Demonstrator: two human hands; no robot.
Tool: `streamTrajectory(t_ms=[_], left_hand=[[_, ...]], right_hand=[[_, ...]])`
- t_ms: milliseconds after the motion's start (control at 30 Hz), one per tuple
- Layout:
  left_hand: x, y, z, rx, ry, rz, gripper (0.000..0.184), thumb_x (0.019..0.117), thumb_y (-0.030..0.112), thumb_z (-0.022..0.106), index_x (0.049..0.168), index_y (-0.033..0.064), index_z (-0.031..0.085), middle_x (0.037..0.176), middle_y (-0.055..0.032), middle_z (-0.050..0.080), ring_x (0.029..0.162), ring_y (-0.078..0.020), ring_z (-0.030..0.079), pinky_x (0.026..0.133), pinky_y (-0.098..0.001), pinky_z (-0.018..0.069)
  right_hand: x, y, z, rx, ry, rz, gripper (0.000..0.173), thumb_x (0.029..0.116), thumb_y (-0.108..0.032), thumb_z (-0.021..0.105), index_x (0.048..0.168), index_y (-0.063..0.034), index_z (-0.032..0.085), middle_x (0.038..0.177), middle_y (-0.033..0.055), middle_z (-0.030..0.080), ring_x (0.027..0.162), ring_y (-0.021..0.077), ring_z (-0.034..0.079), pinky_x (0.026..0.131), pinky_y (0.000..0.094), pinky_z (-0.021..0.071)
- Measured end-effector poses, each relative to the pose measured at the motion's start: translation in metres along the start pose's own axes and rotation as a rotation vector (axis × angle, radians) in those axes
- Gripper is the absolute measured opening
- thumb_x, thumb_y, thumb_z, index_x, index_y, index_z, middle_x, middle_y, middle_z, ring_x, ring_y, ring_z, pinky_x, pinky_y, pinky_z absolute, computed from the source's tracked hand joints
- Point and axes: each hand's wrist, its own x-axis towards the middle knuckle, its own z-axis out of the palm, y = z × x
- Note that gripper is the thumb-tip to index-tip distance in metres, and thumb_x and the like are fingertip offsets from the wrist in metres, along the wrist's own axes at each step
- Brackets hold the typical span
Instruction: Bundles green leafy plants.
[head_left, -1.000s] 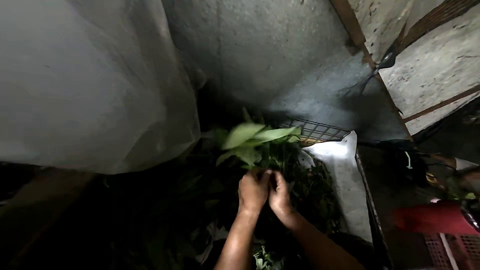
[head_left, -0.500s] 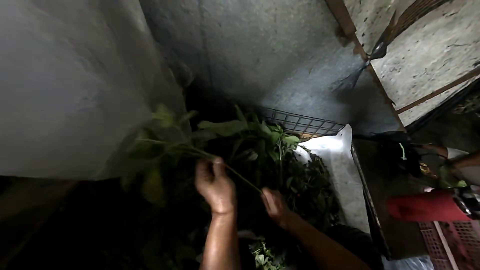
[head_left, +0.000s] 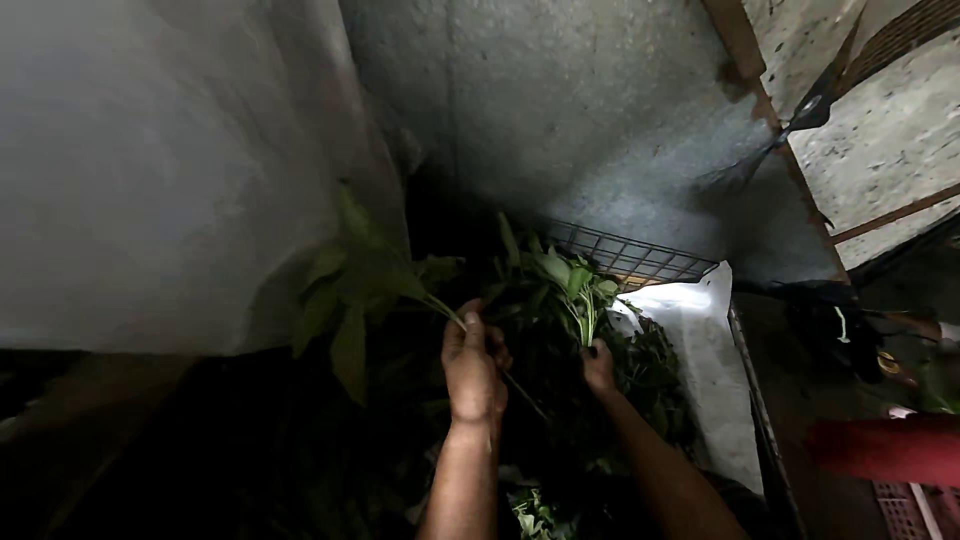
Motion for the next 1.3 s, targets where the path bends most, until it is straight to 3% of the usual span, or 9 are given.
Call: streamTrajectory(t_ms=[67, 233, 433, 600, 900, 1033, 1167, 1233, 1300], left_hand=[[-0.003, -0.003, 0.002, 0.026, -0.04, 0.0, 0.022, 0.1095, 0.018, 0.048, 0.128, 0.0111, 0.057, 0.066, 0.0017, 0.048, 0.046, -0.006, 0.042, 0.041, -0.0184, 0.0378], [-0.008, -0.015, 0.007, 0.143, -0.127, -0.041, 0.008, 0.1013, 0.002, 0.059, 0.096, 0.0029, 0.064, 0.064, -0.0002, 0.054, 0.046, -0.0054, 0.043, 0.043, -0.0182, 0.0371], [-0.015, -0.019, 0.017, 0.347, -0.32, 0.011, 0.02, 0.0938, 0.006, 0.072, 0.112, -0.0002, 0.069, 0.091, -0.0036, 0.07, 0.067, -0.0057, 0.058, 0.061, -0.022, 0.049], [-0.013, -0.028, 0.021, 0.446, -0.341, 0.009, 0.005, 0.0958, 0.004, 0.068, 0.098, 0.0001, 0.068, 0.087, -0.0051, 0.068, 0.077, -0.0088, 0.064, 0.073, -0.0269, 0.0545], [-0.021, -0.042, 0.029, 0.356, -0.362, -0.093, 0.01, 0.0971, 0.007, 0.068, 0.103, -0.0004, 0.066, 0.09, -0.0056, 0.067, 0.079, -0.0101, 0.063, 0.073, -0.0267, 0.0542], [-0.022, -0.038, 0.029, 0.312, -0.326, -0.07, 0.006, 0.0959, 0.003, 0.068, 0.092, 0.0008, 0.065, 0.084, -0.0038, 0.065, 0.078, -0.0093, 0.062, 0.073, -0.0262, 0.053], [-0.018, -0.034, 0.025, 0.234, -0.178, -0.043, 0.012, 0.1, 0.005, 0.062, 0.089, 0.0012, 0.062, 0.076, -0.0045, 0.06, 0.064, -0.0101, 0.056, 0.06, -0.0252, 0.0484], [-0.014, -0.029, 0.021, 0.208, -0.115, -0.029, 0.015, 0.1009, 0.006, 0.062, 0.086, 0.003, 0.059, 0.071, -0.0031, 0.057, 0.057, -0.0088, 0.052, 0.053, -0.0227, 0.0445], [-0.011, -0.026, 0.017, 0.22, -0.099, -0.036, 0.016, 0.0998, 0.006, 0.065, 0.085, 0.0027, 0.059, 0.067, -0.0029, 0.057, 0.052, -0.0083, 0.049, 0.048, -0.0217, 0.0424]], right_hand=[[-0.018, 0.003, -0.002, 0.082, 0.094, -0.113, 0.03, 0.1036, -0.016, 0.057, 0.123, 0.0065, 0.062, 0.121, 0.0241, 0.065, 0.114, 0.0329, 0.063, 0.101, 0.0469, 0.0507], [-0.062, -0.019, -0.007, 0.309, 0.195, -0.54, 0.025, 0.1027, -0.008, 0.051, 0.118, 0.0099, 0.055, 0.089, 0.0084, 0.066, 0.078, 0.0084, 0.064, 0.074, 0.0256, 0.0561], [-0.088, -0.027, -0.014, 0.149, 0.174, -0.748, 0.026, 0.0999, -0.01, 0.057, 0.116, 0.0105, 0.063, 0.093, 0.0153, 0.07, 0.08, 0.0131, 0.068, 0.077, 0.029, 0.0588], [-0.1, -0.032, -0.027, 0.165, 0.013, -0.702, 0.041, 0.0992, -0.021, 0.061, 0.127, 0.0092, 0.058, 0.111, 0.0184, 0.068, 0.099, 0.0163, 0.068, 0.09, 0.0326, 0.0576], [-0.099, -0.075, -0.034, 0.364, 0.132, -0.615, 0.012, 0.0986, -0.003, 0.056, 0.1, 0.0062, 0.064, 0.089, 0.0065, 0.063, 0.08, 0.0032, 0.061, 0.076, 0.0185, 0.0537], [-0.104, -0.072, -0.034, 0.449, 0.095, -0.581, 0.011, 0.0987, -0.002, 0.056, 0.102, 0.0059, 0.062, 0.089, 0.0042, 0.062, 0.081, 0.0022, 0.06, 0.076, 0.0179, 0.0525], [-0.098, -0.056, -0.038, 0.618, 0.07, -0.276, 0.018, 0.107, -0.009, 0.044, 0.108, 0.0036, 0.057, 0.083, 0.0036, 0.06, 0.072, 0.0071, 0.06, 0.069, 0.0225, 0.0541], [-0.091, -0.047, -0.046, 0.532, 0.195, -0.051, 0.027, 0.1079, -0.017, 0.051, 0.124, 0.0038, 0.054, 0.101, 0.0123, 0.064, 0.086, 0.0153, 0.063, 0.075, 0.0297, 0.0549], [-0.085, -0.04, -0.057, 0.375, 0.222, -0.003, 0.062, 0.1055, -0.029, 0.058, 0.153, 0.0021, 0.033, 0.147, 0.0242, 0.049, 0.132, 0.029, 0.052, 0.109, 0.0428, 0.0447]])
